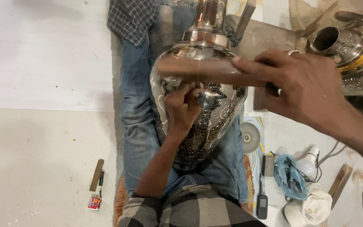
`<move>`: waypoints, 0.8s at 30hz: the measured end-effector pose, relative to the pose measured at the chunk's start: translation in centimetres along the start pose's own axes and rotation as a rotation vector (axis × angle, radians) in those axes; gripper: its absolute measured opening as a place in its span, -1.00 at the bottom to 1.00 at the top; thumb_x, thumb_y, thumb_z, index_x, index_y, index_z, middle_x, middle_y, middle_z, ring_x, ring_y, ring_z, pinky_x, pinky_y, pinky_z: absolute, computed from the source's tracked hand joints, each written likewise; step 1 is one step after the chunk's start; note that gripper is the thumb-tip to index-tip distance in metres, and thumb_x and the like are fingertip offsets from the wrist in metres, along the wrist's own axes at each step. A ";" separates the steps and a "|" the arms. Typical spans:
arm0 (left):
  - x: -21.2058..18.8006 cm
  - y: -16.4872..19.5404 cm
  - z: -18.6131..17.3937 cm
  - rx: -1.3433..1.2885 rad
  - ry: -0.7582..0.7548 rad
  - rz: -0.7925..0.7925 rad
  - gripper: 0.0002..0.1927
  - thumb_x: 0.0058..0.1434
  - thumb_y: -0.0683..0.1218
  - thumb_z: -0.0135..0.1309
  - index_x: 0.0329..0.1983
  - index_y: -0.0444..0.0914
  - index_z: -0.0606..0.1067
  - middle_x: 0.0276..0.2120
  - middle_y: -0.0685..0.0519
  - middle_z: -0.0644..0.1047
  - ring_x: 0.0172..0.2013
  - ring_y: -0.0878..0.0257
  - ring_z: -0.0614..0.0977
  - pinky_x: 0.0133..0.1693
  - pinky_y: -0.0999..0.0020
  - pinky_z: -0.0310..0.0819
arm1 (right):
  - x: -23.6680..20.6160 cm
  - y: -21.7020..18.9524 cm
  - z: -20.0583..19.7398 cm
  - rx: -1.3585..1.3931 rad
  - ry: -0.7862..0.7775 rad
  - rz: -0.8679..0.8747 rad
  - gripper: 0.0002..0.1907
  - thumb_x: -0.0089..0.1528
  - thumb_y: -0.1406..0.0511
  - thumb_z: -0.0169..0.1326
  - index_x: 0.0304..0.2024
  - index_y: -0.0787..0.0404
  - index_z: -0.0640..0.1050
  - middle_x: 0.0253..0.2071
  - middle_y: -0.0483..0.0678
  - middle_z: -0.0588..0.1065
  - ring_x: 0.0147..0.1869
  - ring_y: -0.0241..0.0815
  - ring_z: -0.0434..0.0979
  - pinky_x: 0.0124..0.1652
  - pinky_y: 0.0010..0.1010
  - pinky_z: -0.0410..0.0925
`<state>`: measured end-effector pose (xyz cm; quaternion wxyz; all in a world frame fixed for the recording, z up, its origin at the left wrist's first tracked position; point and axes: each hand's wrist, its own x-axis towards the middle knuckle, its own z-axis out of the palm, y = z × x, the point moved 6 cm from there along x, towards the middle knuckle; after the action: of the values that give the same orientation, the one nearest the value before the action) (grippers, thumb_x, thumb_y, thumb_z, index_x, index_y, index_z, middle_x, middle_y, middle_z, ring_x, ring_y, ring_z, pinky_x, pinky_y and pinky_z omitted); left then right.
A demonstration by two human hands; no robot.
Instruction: The person sits on the floor with a large engraved brass vessel held between the legs and hammers a small punch against the vessel's surface using a wooden mallet, working the patterned design area by area and repositioning the punch repeatedly across the decorated surface.
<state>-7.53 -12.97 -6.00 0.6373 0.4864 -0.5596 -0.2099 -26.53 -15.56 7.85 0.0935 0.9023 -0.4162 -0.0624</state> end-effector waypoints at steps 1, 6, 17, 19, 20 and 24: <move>-0.2 0.1 0.0 -0.001 0.008 -0.023 -0.65 0.22 -0.40 -0.02 0.02 -0.30 0.55 -0.24 -0.01 0.69 -0.27 0.27 0.76 -0.24 0.44 0.60 | 0.1 0.0 0.0 0.094 0.078 -0.025 -0.32 0.12 0.33 0.24 0.33 -0.12 0.52 -0.01 -0.14 0.59 -0.50 -0.28 0.48 -0.60 -0.48 0.25; -0.8 0.3 0.0 -0.027 0.099 -0.058 -0.60 0.17 -0.42 -0.06 0.06 -0.34 0.53 -0.27 -0.03 0.66 -0.31 0.33 0.71 -0.25 0.48 0.59 | 0.6 -0.8 -0.3 0.192 0.194 -0.106 -0.38 0.19 0.43 0.19 0.29 -0.16 0.54 0.03 -0.13 0.59 -0.55 -0.34 0.38 -0.67 -0.54 0.09; -1.1 0.7 0.5 -0.243 0.198 -0.136 -0.50 0.13 -0.42 -0.16 0.11 -0.32 0.54 -0.22 -0.01 0.64 -0.30 0.38 0.64 -0.23 0.48 0.59 | 1.4 -2.9 -2.7 -0.002 0.078 -0.089 -0.16 0.12 0.30 0.21 0.47 -0.19 0.35 0.00 -0.13 0.52 -0.46 -0.23 0.44 -0.57 -0.36 0.25; -0.9 1.2 0.4 -0.069 0.204 -0.109 -0.57 0.14 -0.41 -0.07 0.04 -0.31 0.57 -0.27 0.04 0.67 -0.32 0.42 0.68 -0.29 0.52 0.58 | 1.8 -3.1 -2.6 -0.027 -0.057 -0.068 -0.13 0.13 0.30 0.18 0.51 -0.23 0.30 0.00 -0.15 0.51 -0.47 -0.24 0.47 -0.59 -0.38 0.28; -0.9 1.4 0.3 0.020 0.210 -0.088 -0.61 0.14 -0.41 -0.03 0.00 -0.30 0.59 -0.30 0.07 0.68 -0.33 0.45 0.70 -0.32 0.53 0.58 | 1.9 -2.8 -1.9 -0.172 -0.244 -0.033 -0.11 0.15 0.25 0.15 0.53 -0.30 0.24 -0.03 -0.18 0.49 -0.53 -0.28 0.47 -0.64 -0.43 0.30; -1.3 1.0 -0.1 -0.104 0.243 -0.145 -0.59 0.10 -0.42 -0.10 -0.02 -0.40 0.57 -0.27 0.01 0.65 -0.32 0.39 0.64 -0.27 0.48 0.55 | 2.6 -3.7 -5.2 0.105 0.148 -0.079 -0.16 0.07 0.33 0.12 0.45 -0.12 0.36 -0.03 -0.13 0.52 -0.46 -0.28 0.46 -0.62 -0.44 0.23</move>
<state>-8.14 -11.40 -5.79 0.7077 0.5138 -0.4302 -0.2239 -21.11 -14.58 12.04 0.0741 0.9238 -0.3749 0.0224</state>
